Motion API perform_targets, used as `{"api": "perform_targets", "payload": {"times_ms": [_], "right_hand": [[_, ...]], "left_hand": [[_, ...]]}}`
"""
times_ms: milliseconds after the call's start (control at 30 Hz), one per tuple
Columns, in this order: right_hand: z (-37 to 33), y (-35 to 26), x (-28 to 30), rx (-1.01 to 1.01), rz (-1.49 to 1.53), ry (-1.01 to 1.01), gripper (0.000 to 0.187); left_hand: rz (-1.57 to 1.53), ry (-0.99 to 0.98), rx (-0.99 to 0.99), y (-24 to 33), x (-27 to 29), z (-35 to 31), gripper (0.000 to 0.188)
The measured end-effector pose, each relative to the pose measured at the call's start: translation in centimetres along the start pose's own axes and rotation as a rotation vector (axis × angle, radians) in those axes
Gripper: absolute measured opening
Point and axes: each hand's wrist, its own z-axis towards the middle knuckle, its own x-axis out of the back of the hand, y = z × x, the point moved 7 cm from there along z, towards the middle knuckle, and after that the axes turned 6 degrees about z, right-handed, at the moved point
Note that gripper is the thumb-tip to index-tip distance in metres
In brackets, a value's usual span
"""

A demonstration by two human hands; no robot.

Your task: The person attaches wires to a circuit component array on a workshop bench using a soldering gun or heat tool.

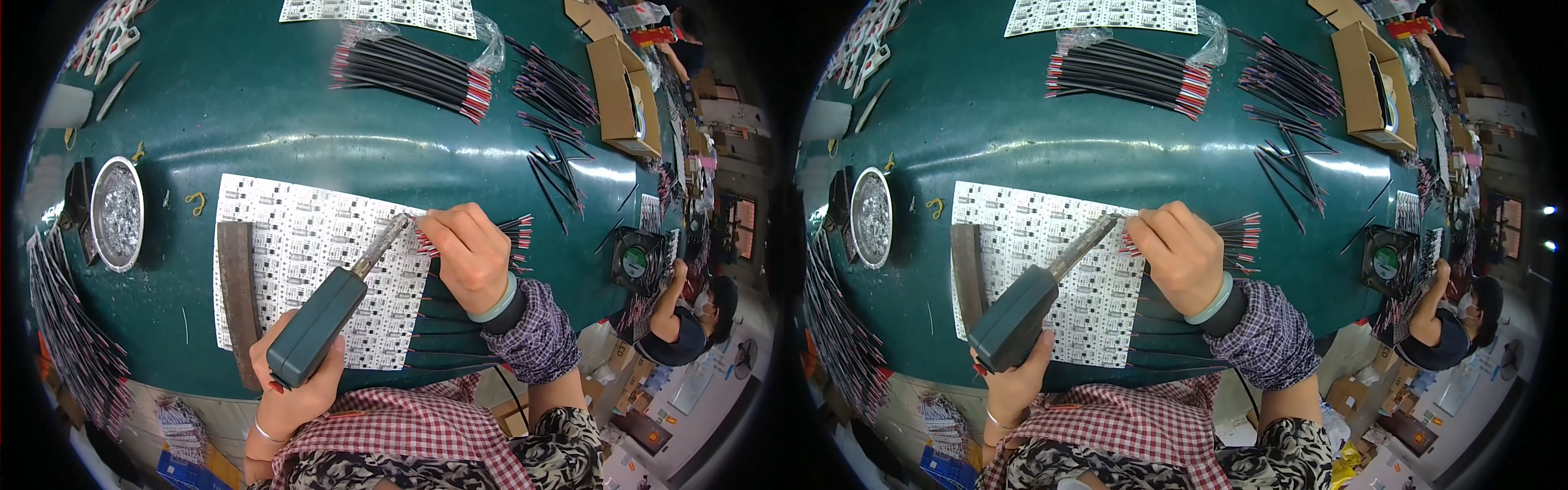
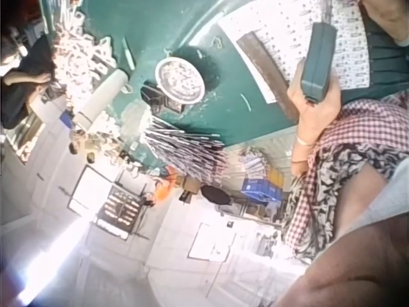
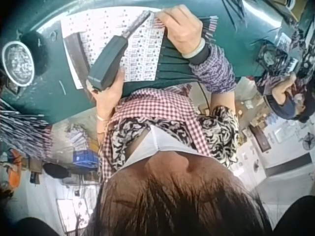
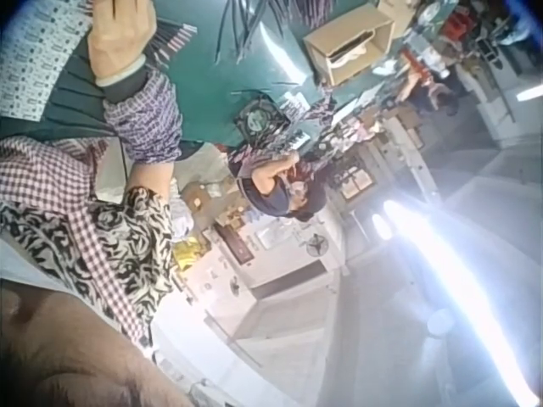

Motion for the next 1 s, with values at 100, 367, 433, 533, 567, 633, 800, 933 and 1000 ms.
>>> {"api": "perform_targets", "payload": {"times_ms": [100, 367, 433, 533, 567, 633, 800, 933, 1000], "right_hand": [[-0.1, 0.0, 0.0, -0.006, -0.004, -0.005, 0.035], [0.0, 0.0, 0.0, 0.007, -0.013, 0.006, 0.034], [0.0, -0.1, 0.0, 0.009, -0.01, 0.009, 0.034], [0.0, -0.1, 0.0, 0.005, -0.014, 0.005, 0.034], [-0.1, -0.1, 0.0, 0.006, -0.012, 0.005, 0.034], [-0.2, 0.3, -0.1, -0.014, 0.015, 0.009, 0.031], [0.1, 0.8, 0.3, -0.042, 0.094, 0.008, 0.031], [0.2, 0.9, 0.2, -0.055, 0.15, -0.018, 0.031], [0.3, 1.1, 0.2, -0.073, 0.159, -0.023, 0.032]], "left_hand": [[0.052, -0.015, -0.039, 0.3, 0.0, 0.0, 0.016], [0.053, -0.024, -0.009, -0.4, 0.0, -0.5, 0.019], [-0.045, 0.063, 0.04, -1.4, 0.4, -1.2, 0.021], [-0.051, 0.078, 0.042, -1.4, 0.6, -1.2, 0.022], [-0.05, 0.079, 0.043, -1.4, 0.6, -1.2, 0.022], [-0.014, 0.056, 0.02, -1.1, 0.5, -1.1, 0.02], [-0.009, 0.013, 0.005, -0.7, 0.2, -0.7, 0.02], [-0.037, -0.002, 0.057, -0.9, 0.1, -0.7, 0.02], [-0.037, -0.003, 0.053, -1.0, 0.1, -0.9, 0.019]]}}
